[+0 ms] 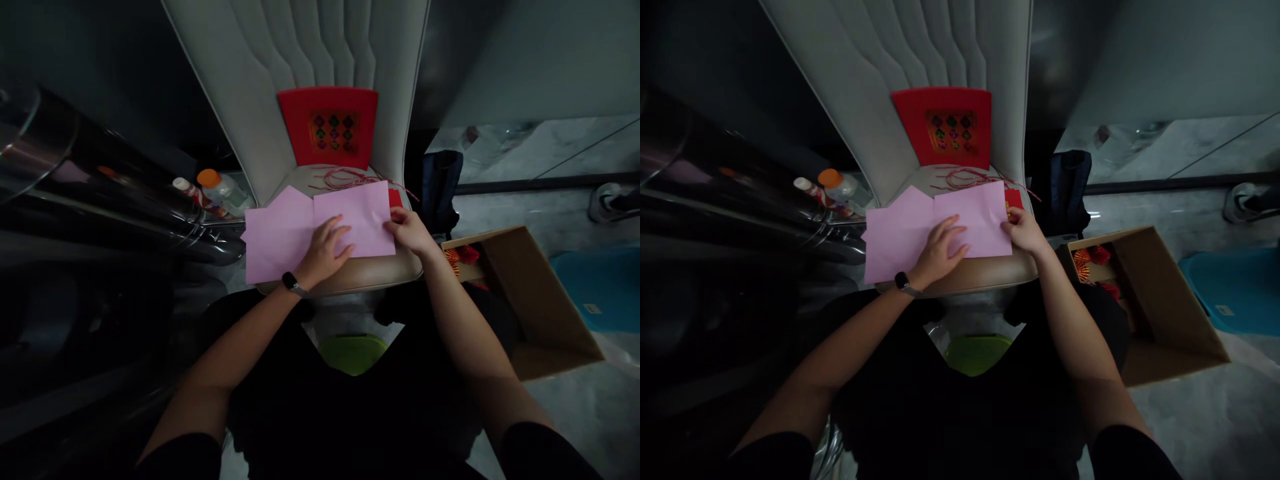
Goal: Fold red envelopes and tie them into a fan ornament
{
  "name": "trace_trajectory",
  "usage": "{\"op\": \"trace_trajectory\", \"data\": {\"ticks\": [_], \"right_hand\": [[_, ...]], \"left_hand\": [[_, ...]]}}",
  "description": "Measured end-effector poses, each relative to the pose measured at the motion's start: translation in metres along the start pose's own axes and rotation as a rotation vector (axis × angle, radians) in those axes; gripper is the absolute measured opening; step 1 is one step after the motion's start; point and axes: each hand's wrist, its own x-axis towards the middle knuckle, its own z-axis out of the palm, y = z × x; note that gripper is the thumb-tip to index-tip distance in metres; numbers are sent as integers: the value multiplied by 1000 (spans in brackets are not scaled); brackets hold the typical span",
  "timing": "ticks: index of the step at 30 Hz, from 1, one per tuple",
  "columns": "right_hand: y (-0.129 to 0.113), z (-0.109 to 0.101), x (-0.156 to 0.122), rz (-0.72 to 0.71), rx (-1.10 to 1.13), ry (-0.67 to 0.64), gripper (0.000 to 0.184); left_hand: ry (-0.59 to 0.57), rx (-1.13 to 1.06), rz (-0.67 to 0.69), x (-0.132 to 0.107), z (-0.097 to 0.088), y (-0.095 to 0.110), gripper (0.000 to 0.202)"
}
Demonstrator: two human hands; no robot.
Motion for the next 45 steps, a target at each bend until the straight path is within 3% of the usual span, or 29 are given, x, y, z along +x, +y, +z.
{"op": "trace_trajectory", "data": {"ticks": [4,6,9,12,14,18,22,23,27,30,32,36,39,42,45], "right_hand": [[0,-12,-5,-102,-4,0,22],[-3,-15,-6,-133,17,15,22],[-8,-12,-6,-226,4,60,15],[-11,-9,-4,-280,0,147,11],[-10,-8,-3,-262,27,192,21],[-4,-11,-2,-183,77,192,47],[-2,-15,-1,-158,91,159,43],[-2,-16,-2,-163,101,157,42],[-8,-16,-4,-149,137,131,41],[-20,-16,-11,-150,136,47,38],[-30,-13,-17,-185,118,-28,30],[-52,0,-28,-298,-37,-221,12],[-65,13,-31,-339,-53,-297,18],[-75,19,-29,-372,70,-226,35],[-82,20,-25,-382,187,-48,51]], "left_hand": [[347,-186,-283,13,-10,-36,74],[386,-391,-439,20,-12,-52,72],[290,-562,-455,26,-20,-60,66],[231,-462,-278,24,-33,-50,36],[208,-339,-191,19,-40,-39,21],[161,-122,-44,8,-45,-25,31],[71,14,51,6,-44,-14,29],[22,44,55,6,-45,-11,32],[-252,48,2,7,-57,5,82],[-386,-89,-57,7,-72,13,70],[-354,-112,-60,8,-79,18,67],[-276,-24,-69,11,-78,34,97],[-318,9,-110,12,-70,46,100],[-305,-41,-213,16,-66,47,84],[-193,-307,-382,23,-62,40,63]]}}
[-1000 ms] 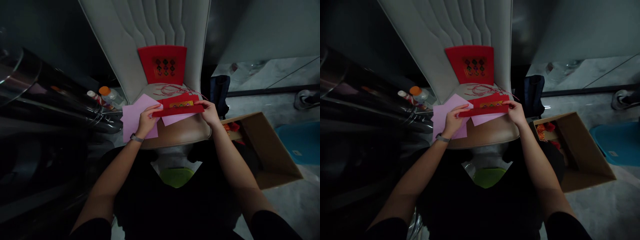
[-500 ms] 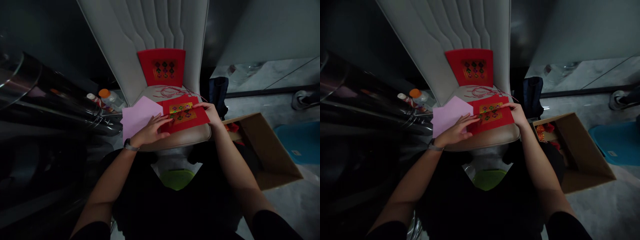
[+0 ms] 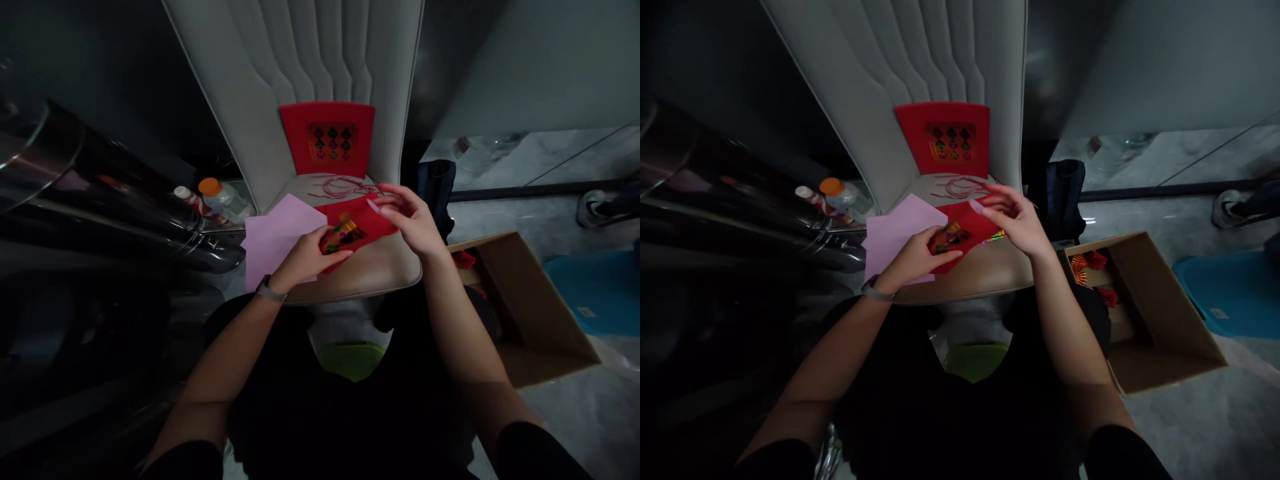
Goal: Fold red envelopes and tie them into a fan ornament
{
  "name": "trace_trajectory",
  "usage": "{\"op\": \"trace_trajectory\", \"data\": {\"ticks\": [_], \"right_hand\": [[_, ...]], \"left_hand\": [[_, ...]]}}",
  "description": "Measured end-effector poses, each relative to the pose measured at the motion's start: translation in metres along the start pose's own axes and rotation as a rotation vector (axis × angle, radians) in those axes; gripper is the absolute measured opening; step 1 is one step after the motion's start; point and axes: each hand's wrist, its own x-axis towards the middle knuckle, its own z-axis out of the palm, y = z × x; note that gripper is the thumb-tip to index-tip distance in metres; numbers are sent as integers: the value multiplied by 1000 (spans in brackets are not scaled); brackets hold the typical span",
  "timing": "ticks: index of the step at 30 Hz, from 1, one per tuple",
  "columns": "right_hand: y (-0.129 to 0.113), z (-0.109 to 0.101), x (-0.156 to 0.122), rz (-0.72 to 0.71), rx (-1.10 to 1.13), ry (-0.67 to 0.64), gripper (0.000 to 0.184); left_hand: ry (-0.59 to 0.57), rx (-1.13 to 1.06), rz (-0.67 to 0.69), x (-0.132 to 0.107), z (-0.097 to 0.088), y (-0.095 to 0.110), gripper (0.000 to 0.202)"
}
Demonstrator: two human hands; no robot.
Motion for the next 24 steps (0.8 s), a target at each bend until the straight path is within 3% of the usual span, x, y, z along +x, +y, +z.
{"op": "trace_trajectory", "data": {"ticks": [2,4,7,12,17,20,24], "right_hand": [[0,3,1,67,65,87,56],[3,11,-1,181,105,82,60],[10,32,-7,262,79,34,54],[13,52,-8,285,63,16,43],[17,51,-8,326,39,-116,35],[21,54,-11,348,69,-166,37],[20,58,-12,336,103,-82,40]], "left_hand": [[34,-312,-100,7,4,-4,57],[39,-590,-207,10,12,-7,56],[10,-782,-312,8,28,-8,57],[-32,-815,-270,5,33,-8,58],[155,-849,-183,17,15,-12,51],[201,-813,-190,20,13,-14,45],[260,-776,-216,17,21,-11,42]]}}
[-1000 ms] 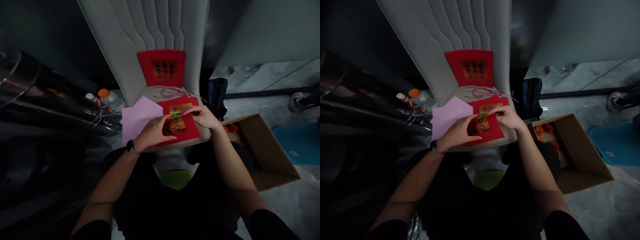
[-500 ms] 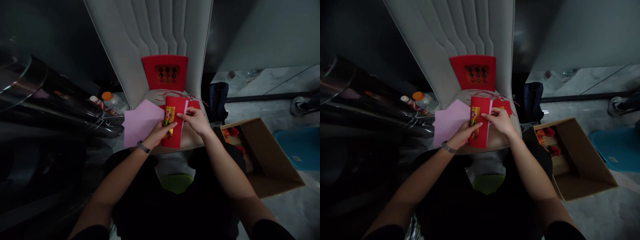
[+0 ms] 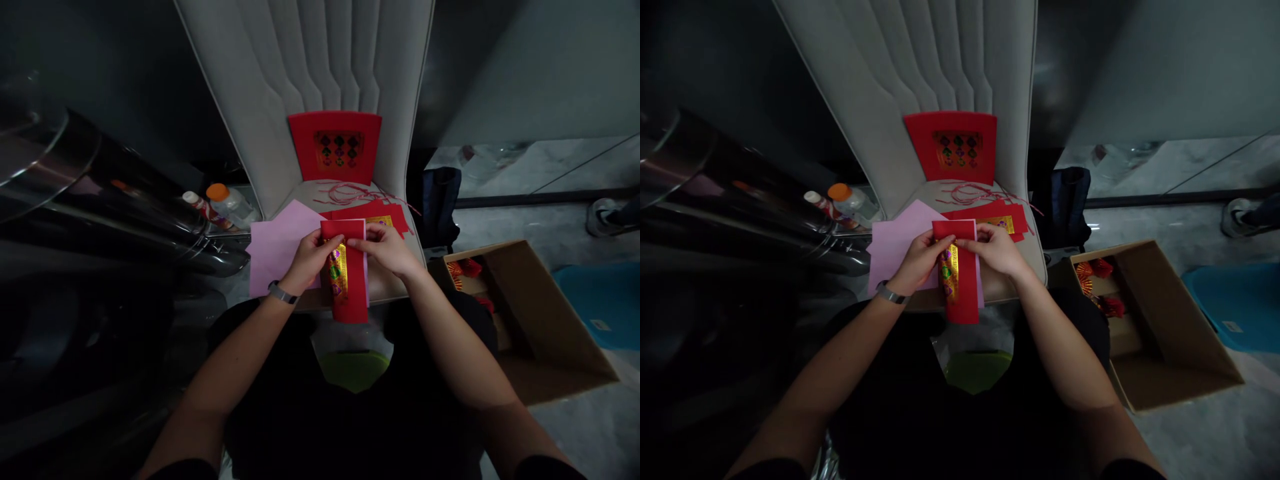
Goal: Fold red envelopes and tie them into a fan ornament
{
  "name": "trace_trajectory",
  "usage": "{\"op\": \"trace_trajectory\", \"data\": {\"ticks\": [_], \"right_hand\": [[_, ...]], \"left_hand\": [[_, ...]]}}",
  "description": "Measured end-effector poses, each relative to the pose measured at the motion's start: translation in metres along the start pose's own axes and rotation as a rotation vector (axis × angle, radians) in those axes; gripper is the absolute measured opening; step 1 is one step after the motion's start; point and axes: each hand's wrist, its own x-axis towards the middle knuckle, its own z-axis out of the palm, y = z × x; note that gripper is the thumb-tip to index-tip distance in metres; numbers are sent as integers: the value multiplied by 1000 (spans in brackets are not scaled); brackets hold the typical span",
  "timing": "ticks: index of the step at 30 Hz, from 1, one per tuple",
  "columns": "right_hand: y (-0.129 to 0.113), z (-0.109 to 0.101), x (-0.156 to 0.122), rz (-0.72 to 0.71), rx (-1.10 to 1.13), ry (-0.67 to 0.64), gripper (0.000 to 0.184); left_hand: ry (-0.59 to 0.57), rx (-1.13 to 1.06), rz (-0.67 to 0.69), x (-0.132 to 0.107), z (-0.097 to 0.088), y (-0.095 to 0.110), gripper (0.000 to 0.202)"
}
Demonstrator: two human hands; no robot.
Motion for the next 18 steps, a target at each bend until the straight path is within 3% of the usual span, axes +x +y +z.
{"op": "trace_trajectory", "data": {"ticks": [4,12,18], "right_hand": [[-2,-3,3,-27,-25,120,37],[6,-2,14,65,-30,45,42],[11,-1,16,13,-36,174,41]], "left_hand": [[2,14,19,-5,6,-4,43],[12,22,101,2,-4,-11,37],[42,54,30,0,-2,-6,35]]}}
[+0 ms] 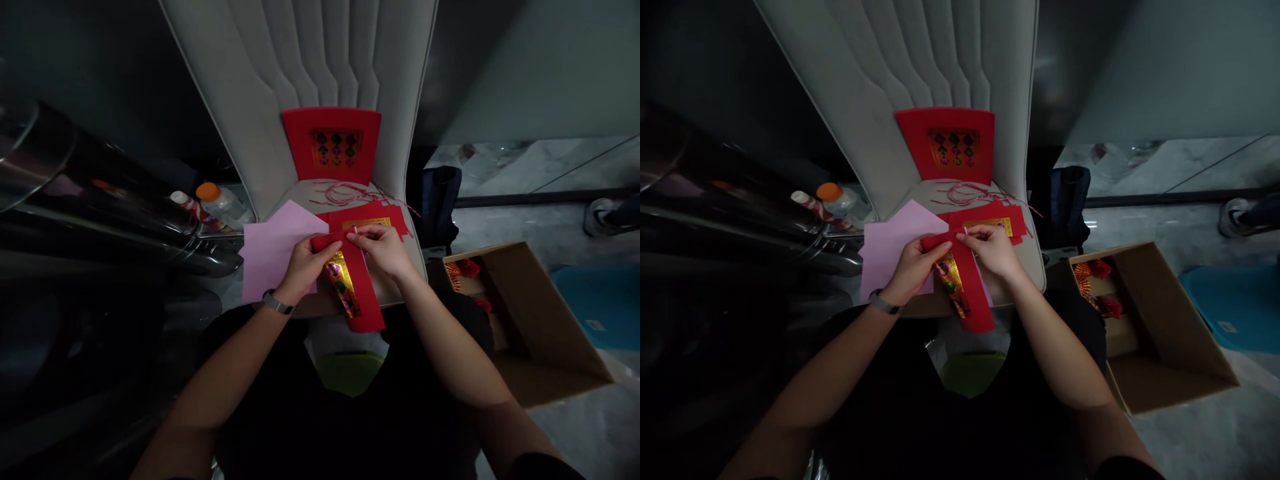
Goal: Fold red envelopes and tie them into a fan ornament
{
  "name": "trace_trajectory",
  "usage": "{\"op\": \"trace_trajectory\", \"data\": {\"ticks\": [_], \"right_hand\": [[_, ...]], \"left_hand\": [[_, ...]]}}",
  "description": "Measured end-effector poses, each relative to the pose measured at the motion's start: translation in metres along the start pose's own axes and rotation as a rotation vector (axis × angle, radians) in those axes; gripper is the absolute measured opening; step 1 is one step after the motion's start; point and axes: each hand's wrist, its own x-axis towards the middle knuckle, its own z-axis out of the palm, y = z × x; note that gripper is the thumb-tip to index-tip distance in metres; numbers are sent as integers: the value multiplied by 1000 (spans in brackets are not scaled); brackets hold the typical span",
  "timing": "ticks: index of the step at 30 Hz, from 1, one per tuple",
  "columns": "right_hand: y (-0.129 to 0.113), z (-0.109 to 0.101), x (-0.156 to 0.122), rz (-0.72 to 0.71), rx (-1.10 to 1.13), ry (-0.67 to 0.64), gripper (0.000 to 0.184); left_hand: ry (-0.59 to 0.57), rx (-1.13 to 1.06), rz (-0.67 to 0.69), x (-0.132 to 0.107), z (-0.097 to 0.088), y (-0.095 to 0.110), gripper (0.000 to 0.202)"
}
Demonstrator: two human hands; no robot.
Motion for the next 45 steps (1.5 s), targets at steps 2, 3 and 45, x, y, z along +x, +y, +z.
{"op": "trace_trajectory", "data": {"ticks": [2,3,45], "right_hand": [[1,-1,-2,8,-11,14,41],[2,-2,-3,13,-15,12,41],[6,-11,-12,141,3,-36,40]], "left_hand": [[6,8,-13,-3,1,3,35],[5,7,-26,-5,1,4,36],[-54,-3,-84,-3,-10,1,38]]}}
